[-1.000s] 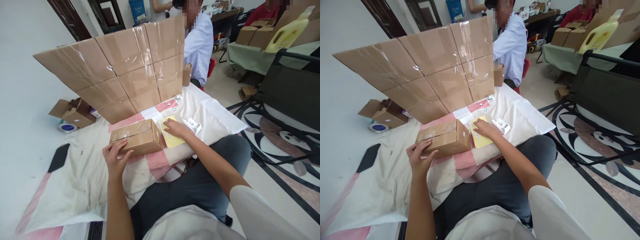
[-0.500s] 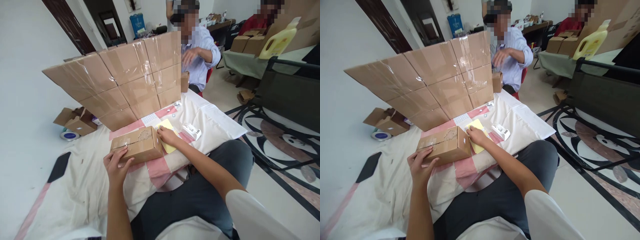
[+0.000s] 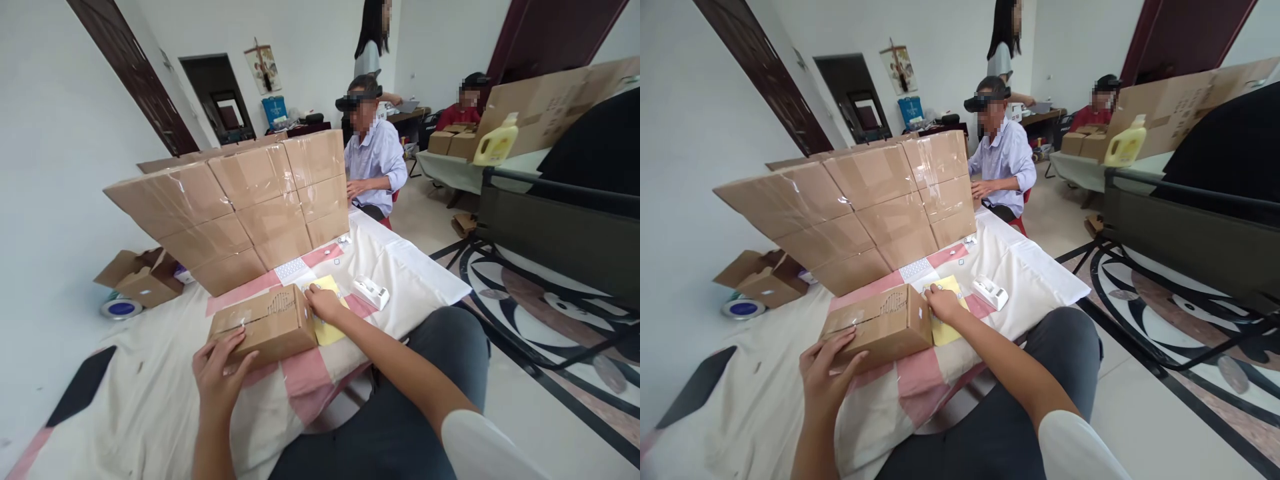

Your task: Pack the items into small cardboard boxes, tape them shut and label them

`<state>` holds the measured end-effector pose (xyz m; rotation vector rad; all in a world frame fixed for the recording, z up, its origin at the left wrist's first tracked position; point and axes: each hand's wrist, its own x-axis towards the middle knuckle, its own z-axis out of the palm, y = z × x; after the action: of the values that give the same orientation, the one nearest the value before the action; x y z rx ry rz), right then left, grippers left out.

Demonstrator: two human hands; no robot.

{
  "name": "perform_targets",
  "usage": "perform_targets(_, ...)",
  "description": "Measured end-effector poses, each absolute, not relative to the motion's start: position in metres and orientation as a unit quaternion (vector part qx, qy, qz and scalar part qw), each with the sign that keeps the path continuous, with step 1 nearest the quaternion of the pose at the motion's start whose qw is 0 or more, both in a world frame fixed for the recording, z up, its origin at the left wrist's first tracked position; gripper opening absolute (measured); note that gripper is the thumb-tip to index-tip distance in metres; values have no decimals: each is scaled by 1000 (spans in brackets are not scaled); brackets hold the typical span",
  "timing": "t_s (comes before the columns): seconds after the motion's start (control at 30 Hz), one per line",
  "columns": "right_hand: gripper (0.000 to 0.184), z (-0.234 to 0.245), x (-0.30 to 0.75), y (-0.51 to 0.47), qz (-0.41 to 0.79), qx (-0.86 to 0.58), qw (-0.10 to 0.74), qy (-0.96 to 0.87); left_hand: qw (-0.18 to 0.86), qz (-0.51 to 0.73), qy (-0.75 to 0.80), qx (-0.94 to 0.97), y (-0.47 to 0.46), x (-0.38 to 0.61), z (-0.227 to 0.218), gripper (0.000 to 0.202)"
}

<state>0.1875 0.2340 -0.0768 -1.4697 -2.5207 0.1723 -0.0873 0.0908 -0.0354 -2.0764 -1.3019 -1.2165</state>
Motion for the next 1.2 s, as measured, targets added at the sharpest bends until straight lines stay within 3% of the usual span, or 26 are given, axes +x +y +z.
perform_targets(0.47, 14, -83, 188, 232, 59, -452, 156, -877, 192, -461, -455, -737, 97, -93, -41, 33)
perform_targets(1.2, 10, -89, 187, 237, 112, -485, 181, -848, 86, -514, -499, -693, 95, -81, -35, 32)
